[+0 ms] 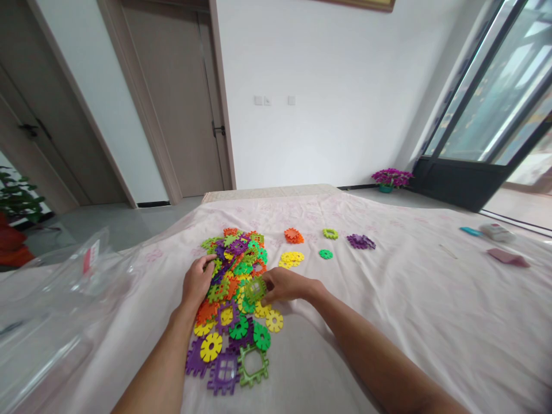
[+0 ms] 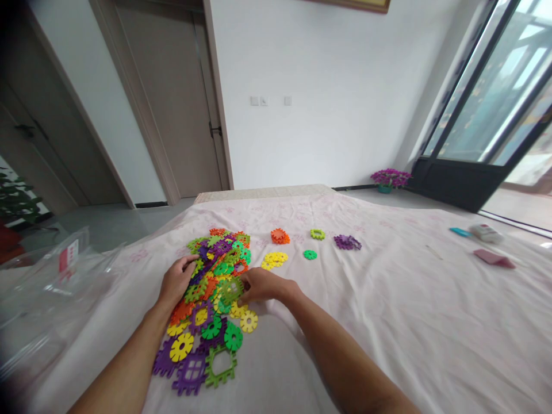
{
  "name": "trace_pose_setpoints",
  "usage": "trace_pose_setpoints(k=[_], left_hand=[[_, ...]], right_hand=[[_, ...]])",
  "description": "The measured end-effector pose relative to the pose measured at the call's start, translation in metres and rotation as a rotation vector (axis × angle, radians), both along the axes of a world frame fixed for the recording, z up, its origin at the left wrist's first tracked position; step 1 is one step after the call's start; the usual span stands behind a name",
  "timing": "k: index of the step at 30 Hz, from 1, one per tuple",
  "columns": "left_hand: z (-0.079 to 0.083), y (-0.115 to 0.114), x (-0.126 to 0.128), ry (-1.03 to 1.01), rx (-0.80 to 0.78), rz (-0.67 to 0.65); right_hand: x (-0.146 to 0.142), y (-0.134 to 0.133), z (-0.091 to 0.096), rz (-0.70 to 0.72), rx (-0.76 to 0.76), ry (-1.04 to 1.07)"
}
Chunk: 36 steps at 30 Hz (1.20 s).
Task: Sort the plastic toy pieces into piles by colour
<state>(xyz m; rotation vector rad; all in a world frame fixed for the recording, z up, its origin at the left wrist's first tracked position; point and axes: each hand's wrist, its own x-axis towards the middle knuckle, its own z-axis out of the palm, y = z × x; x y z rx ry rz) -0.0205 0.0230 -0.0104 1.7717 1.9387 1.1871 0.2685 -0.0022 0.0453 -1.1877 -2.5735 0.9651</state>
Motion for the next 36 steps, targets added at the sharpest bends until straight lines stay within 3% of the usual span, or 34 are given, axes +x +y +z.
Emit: trace_pose_setpoints(k=[6, 15, 25, 36], left_hand=[[-0.002, 0.0, -0.001, -0.001, 0.01, -0.004], [-0.001, -0.001, 0.0, -0.012, 0.004, -0.01], [0.001, -0.001, 0.0, 0.005, -0.004, -0.001], [0.0, 0.0, 0.0, 0.009, -0.003, 0.009]], right_hand=[[0.002, 0.004, -0.003, -0.106, 0.008, 0.116], [0.018, 0.02, -0.006, -0.331, 0.233, 0.143], [0.058, 0.043, -0.013, -0.836, 0.377, 0.08], [0.068, 0.043, -0.017, -0.893, 0.372, 0.008]])
